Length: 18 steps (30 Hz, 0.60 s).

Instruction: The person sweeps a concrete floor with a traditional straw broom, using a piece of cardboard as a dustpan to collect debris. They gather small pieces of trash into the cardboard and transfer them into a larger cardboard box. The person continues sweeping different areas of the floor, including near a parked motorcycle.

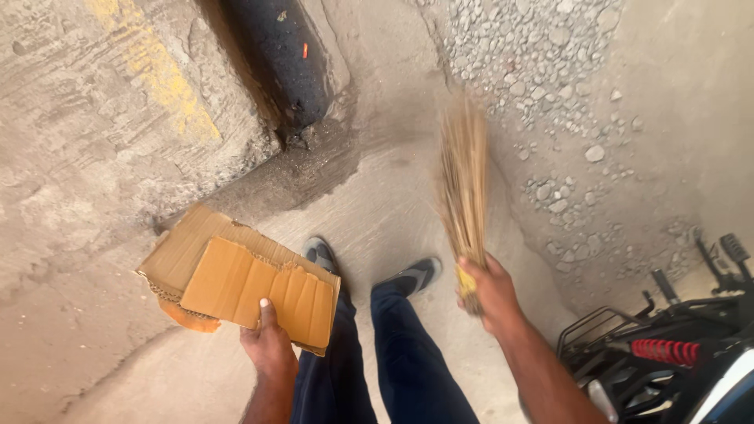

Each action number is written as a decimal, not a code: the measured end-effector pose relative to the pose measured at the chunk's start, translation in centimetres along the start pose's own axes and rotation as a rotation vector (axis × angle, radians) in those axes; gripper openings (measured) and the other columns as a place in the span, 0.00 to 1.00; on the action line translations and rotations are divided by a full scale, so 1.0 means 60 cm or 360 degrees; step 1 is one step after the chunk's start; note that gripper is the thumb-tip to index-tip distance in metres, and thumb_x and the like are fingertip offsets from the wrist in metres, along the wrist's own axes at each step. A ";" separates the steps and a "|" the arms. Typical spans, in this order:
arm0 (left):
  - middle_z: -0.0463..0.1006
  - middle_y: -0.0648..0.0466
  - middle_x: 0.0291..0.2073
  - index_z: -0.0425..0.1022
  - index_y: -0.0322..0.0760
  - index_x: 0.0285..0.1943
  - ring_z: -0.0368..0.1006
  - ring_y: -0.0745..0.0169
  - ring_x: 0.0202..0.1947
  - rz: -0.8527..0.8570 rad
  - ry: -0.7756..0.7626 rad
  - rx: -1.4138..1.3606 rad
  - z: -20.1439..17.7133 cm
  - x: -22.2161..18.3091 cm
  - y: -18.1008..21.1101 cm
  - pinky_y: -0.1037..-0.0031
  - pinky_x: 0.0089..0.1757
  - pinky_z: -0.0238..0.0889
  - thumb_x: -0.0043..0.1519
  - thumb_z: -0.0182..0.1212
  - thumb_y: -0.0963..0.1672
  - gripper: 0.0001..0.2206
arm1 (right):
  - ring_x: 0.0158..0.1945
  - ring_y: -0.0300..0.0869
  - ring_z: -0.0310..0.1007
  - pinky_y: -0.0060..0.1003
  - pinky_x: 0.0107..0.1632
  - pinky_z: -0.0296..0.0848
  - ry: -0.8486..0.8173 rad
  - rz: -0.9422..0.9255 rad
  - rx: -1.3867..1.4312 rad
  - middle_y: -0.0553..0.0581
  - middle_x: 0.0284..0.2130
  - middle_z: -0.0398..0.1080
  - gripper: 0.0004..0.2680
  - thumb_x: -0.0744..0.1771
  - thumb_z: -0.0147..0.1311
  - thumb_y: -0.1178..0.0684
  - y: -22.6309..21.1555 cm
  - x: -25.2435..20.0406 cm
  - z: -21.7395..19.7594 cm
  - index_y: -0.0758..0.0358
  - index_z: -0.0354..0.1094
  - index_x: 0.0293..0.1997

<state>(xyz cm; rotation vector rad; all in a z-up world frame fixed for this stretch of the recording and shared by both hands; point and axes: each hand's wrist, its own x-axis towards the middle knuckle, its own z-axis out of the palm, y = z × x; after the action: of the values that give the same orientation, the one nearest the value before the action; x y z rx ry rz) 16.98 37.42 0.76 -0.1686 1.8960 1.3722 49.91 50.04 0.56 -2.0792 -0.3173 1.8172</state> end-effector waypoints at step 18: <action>0.73 0.46 0.59 0.64 0.27 0.67 0.71 0.59 0.57 0.0204 -0.0132 0.0007 0.074 -0.068 -0.031 0.67 0.55 0.67 0.70 0.50 0.41 0.17 | 0.23 0.39 0.72 0.35 0.24 0.72 0.0290 0.0067 -0.0187 0.54 0.28 0.74 0.11 0.65 0.57 0.47 -0.085 0.095 -0.225 0.59 0.71 0.48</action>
<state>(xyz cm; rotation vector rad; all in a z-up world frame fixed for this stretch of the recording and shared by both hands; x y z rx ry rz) 23.02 39.12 1.48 0.0120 1.8677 1.4369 64.42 55.30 -1.09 -2.3291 -0.3414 1.6519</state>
